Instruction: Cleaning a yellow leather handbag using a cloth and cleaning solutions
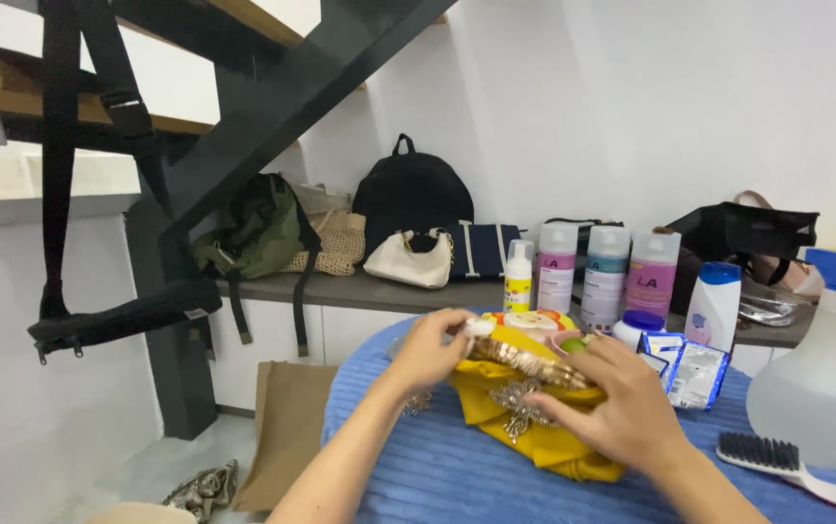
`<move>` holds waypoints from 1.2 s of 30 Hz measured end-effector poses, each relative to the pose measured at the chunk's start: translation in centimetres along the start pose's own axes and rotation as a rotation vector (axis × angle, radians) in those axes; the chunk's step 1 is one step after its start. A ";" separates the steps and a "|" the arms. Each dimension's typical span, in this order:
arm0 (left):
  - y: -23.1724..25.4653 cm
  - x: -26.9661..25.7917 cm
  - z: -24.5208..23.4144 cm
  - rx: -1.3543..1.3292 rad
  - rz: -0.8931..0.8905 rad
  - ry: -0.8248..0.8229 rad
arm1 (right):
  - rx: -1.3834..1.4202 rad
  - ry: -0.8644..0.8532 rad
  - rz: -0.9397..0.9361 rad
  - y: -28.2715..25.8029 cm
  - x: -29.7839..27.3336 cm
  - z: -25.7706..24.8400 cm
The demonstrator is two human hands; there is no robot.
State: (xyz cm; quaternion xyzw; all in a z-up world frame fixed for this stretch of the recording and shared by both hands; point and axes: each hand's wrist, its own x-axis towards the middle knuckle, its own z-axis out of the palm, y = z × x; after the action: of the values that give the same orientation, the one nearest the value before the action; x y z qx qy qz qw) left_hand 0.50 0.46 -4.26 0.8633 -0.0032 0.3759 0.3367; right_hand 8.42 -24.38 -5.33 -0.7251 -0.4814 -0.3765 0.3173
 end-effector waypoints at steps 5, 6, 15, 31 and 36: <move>1.8 -0.8 -1.8 0.032 0.001 -0.016 | 0.018 -0.098 -0.183 1.4 0.1 -1.3; 2.0 -1.2 -2.1 0.030 -0.019 -0.027 | -0.039 -0.089 -0.319 1.2 -0.1 -1.5; 3.0 -5.5 -5.5 -0.009 0.203 -0.015 | -0.117 -0.060 -0.361 -0.1 -0.7 -0.5; 8.5 -8.5 -5.5 0.142 0.318 -0.186 | 0.103 -0.124 -0.104 2.8 -0.9 -2.0; 9.5 -9.1 -5.7 0.115 0.322 -0.284 | 0.605 -0.402 0.593 3.8 -0.4 -0.7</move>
State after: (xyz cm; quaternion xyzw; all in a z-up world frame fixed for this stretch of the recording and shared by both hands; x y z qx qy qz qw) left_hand -12.21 -5.84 -1.88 0.9136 -0.1671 0.2991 0.2189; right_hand 11.71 -26.48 -5.69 -0.7647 -0.3935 0.0356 0.5090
